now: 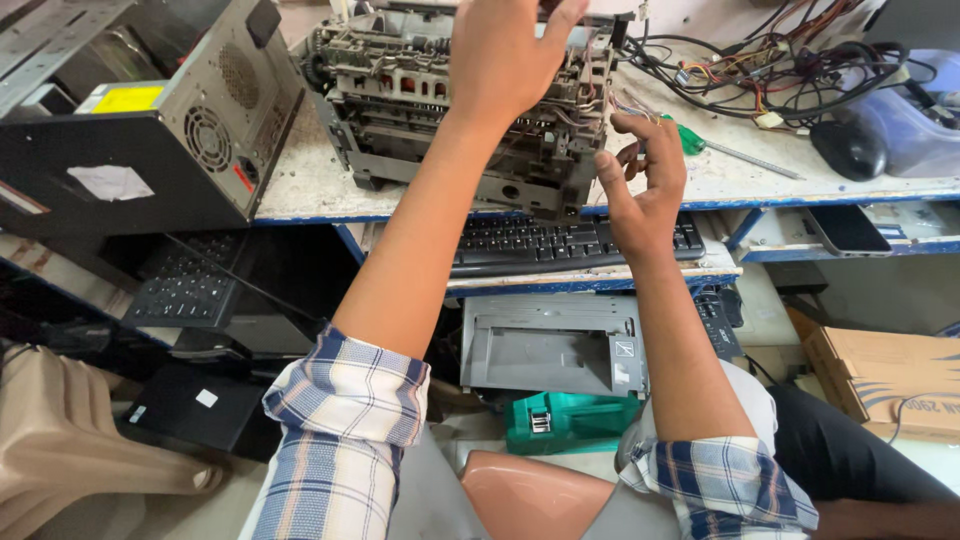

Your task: The person works on the internal components of a disassembled electronic device, likely a printer, using a screwdriver to adjust parts and manipulate wires. The person continues to adjust and connect various internal components throughout the clip.

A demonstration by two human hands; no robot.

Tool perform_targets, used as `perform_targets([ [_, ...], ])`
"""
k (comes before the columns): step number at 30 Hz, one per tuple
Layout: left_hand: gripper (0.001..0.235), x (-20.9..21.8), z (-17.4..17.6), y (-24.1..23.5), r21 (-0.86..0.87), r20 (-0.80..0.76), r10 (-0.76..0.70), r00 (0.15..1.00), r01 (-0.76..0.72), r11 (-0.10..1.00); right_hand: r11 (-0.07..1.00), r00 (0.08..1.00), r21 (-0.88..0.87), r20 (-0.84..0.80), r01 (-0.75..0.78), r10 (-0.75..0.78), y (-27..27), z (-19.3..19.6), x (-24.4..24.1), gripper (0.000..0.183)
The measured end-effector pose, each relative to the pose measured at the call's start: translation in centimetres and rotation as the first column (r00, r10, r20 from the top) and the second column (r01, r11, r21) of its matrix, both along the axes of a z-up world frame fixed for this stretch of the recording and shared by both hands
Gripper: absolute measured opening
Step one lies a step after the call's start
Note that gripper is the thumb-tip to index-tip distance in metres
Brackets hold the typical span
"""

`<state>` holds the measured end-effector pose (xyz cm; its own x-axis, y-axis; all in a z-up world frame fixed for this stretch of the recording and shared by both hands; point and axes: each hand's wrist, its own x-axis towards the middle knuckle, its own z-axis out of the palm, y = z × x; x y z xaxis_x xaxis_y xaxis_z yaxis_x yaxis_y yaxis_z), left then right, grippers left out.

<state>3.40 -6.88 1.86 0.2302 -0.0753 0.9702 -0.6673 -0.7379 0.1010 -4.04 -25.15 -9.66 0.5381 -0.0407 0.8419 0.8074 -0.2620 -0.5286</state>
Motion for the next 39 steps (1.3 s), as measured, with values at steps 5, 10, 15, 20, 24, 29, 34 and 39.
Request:
perform_targets([
  [5,0.024,-0.7,-0.7,-0.1,0.050,-0.156,0.043,0.987,-0.035,0.998,0.996,0.995,0.025,-0.043,-0.088,0.089,-0.2,-0.5,0.9,0.028],
  [10,0.030,-1.5,-0.2,-0.3,0.018,-0.125,0.008,0.992,-0.006,1.000,0.994,0.998,-0.098,0.009,-0.054,0.055,-0.9,-0.4,1.4,0.031],
  [15,0.035,-2.4,0.5,-0.7,0.016,-0.209,0.061,0.976,-0.059,0.998,0.977,0.996,-0.201,0.040,-0.072,0.081,-1.8,0.6,3.5,0.049],
  [20,0.034,-2.2,0.6,-0.7,0.042,-0.226,0.075,0.971,-0.067,0.997,0.965,1.000,-0.260,0.004,-0.022,0.024,-2.9,0.3,4.8,0.055],
  [24,0.036,-2.0,0.3,-0.6,0.069,-0.209,0.074,0.975,-0.061,0.996,0.966,0.993,-0.231,-0.055,-0.113,0.103,-3.4,1.1,5.0,0.057],
  [29,0.036,-1.9,0.2,-0.5,0.073,-0.172,0.063,0.983,-0.051,0.996,0.948,0.994,-0.298,-0.034,-0.109,0.104,-3.7,3.2,3.7,0.059],
  [34,0.037,-2.0,0.2,-0.6,0.082,-0.190,0.067,0.980,-0.052,0.995,0.922,0.997,-0.385,0.045,-0.039,0.061,-4.1,4.6,2.8,0.052],
  [39,0.036,-2.1,0.3,-0.7,0.090,-0.204,0.078,0.976,-0.061,0.994,0.931,0.994,-0.365,0.096,-0.018,0.056,-4.2,4.5,3.1,0.048],
])
